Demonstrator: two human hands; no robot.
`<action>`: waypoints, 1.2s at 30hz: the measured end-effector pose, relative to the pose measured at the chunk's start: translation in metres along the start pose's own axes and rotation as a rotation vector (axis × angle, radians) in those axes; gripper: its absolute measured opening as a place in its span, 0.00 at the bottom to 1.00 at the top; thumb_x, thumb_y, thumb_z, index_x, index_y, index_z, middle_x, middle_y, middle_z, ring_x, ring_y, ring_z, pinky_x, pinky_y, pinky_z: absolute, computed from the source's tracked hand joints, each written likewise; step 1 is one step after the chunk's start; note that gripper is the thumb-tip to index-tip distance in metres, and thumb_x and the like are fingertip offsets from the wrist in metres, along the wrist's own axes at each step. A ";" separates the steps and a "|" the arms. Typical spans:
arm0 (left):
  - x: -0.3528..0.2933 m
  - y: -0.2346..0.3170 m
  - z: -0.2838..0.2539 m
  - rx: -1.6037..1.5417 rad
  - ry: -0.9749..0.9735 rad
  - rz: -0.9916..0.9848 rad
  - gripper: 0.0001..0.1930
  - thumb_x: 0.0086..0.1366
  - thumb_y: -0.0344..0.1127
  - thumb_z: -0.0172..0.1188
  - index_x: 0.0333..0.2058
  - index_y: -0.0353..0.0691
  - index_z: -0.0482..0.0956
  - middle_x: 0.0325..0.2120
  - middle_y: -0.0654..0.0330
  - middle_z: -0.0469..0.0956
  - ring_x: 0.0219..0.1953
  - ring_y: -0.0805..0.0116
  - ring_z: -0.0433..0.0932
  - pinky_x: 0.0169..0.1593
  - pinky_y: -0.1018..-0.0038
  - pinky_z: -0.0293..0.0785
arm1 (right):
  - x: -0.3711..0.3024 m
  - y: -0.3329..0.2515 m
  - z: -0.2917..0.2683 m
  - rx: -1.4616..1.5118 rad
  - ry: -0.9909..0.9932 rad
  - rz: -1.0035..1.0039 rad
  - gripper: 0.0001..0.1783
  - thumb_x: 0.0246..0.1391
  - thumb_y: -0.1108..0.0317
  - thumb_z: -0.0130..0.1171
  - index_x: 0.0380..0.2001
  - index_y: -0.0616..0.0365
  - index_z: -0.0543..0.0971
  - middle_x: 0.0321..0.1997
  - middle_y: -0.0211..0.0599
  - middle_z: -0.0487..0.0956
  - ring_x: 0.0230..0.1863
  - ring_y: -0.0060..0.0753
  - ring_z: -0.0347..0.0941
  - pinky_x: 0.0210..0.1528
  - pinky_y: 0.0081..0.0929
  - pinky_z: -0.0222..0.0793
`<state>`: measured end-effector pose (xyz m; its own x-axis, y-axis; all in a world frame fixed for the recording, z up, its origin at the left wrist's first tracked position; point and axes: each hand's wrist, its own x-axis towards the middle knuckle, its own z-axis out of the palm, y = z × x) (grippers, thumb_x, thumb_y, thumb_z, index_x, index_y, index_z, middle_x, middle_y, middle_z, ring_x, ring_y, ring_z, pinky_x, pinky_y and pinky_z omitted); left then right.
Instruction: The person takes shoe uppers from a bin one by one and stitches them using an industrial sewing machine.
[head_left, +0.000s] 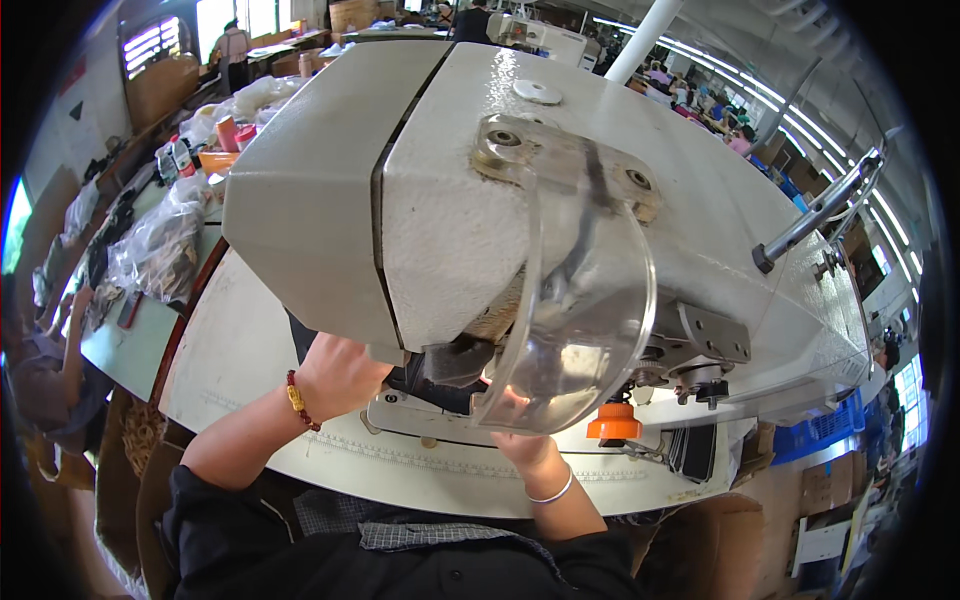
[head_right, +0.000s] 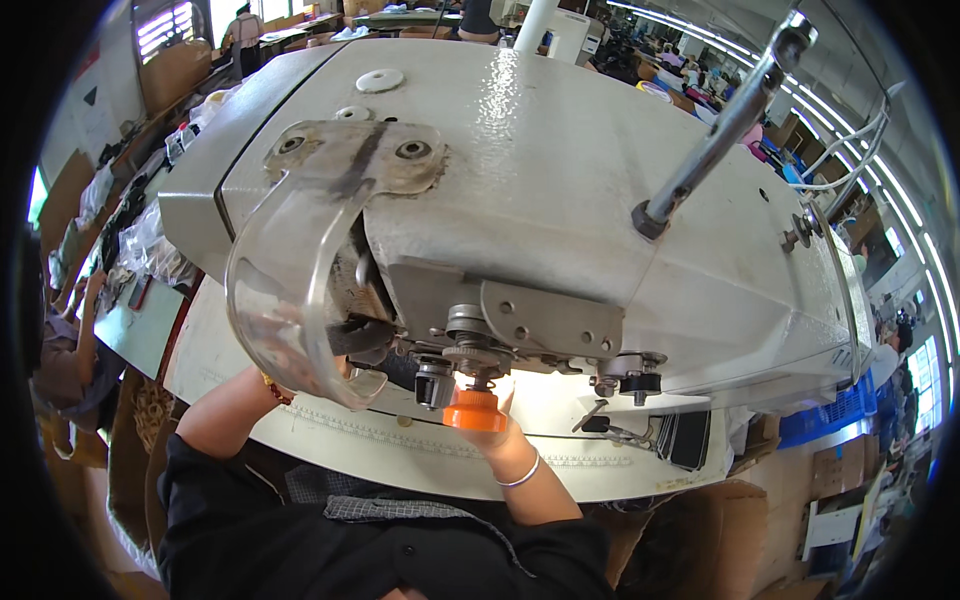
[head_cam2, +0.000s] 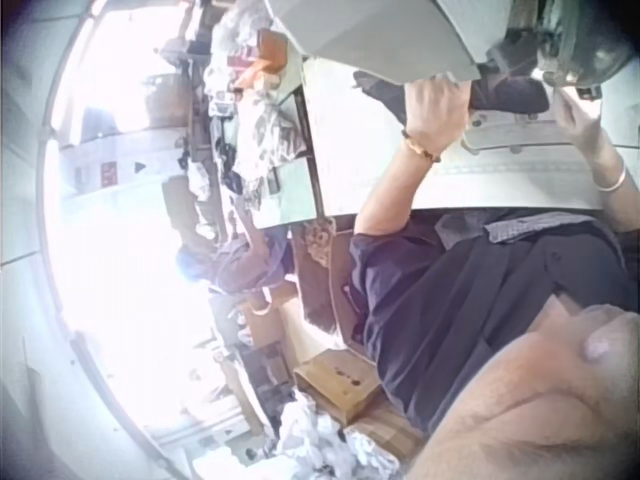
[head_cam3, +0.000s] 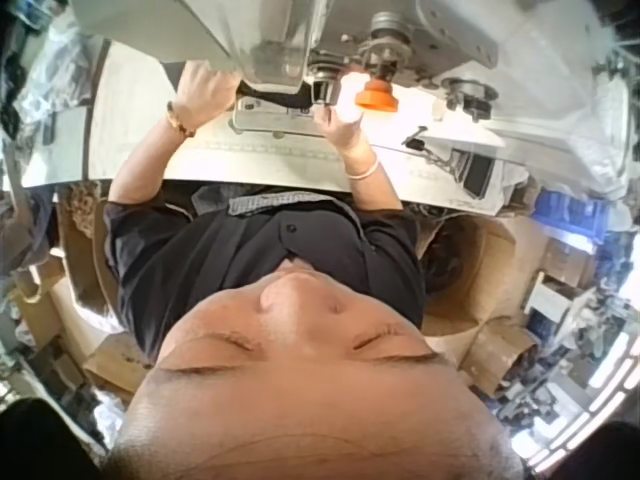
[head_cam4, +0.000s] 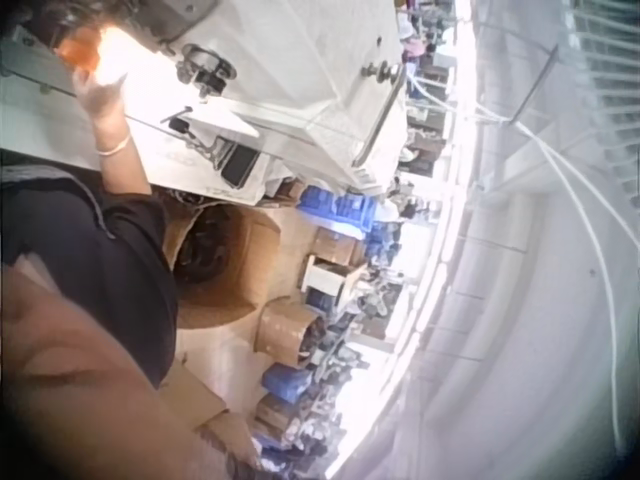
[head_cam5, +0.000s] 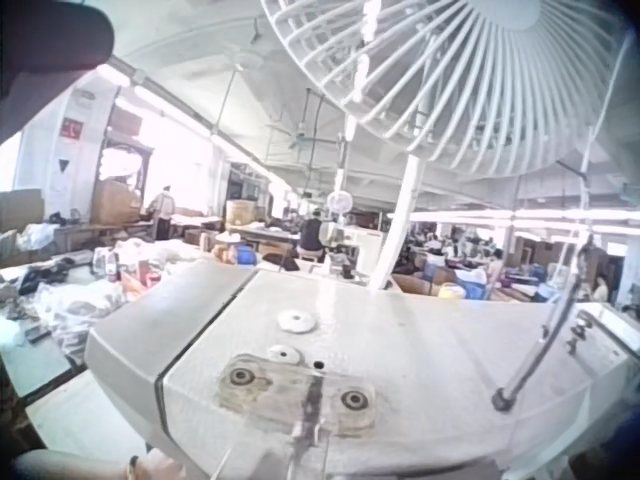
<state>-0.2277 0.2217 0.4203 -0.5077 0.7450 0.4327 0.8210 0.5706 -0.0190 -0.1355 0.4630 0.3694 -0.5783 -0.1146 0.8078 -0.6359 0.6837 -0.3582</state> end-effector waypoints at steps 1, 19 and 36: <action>0.004 0.003 -0.007 -0.031 -0.008 0.012 0.19 0.42 0.28 0.61 0.37 0.38 0.78 0.42 0.54 0.73 0.46 0.54 0.72 0.48 0.59 0.67 | -0.002 0.002 -0.001 0.346 -0.031 0.122 0.17 0.43 0.81 0.61 0.40 0.70 0.73 0.36 0.46 0.79 0.37 0.39 0.78 0.45 0.33 0.72; 0.022 -0.029 -0.011 -0.248 0.030 0.209 0.18 0.52 0.27 0.55 0.44 0.35 0.76 0.40 0.56 0.76 0.42 0.61 0.75 0.46 0.69 0.71 | 0.018 -0.012 -0.005 -0.195 0.009 -0.066 0.13 0.42 0.84 0.53 0.34 0.63 0.79 0.28 0.44 0.77 0.27 0.44 0.75 0.31 0.33 0.72; 0.072 -0.035 -0.026 -0.331 -0.016 0.137 0.21 0.49 0.32 0.62 0.45 0.40 0.76 0.41 0.59 0.76 0.45 0.62 0.74 0.49 0.68 0.69 | 0.022 -0.016 -0.004 -0.093 0.012 -0.016 0.08 0.41 0.82 0.59 0.29 0.64 0.78 0.28 0.40 0.78 0.26 0.39 0.75 0.30 0.32 0.73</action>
<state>-0.2865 0.2463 0.4759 -0.3886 0.8137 0.4322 0.9206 0.3240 0.2179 -0.1360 0.4523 0.3942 -0.5618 -0.1178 0.8188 -0.5944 0.7458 -0.3006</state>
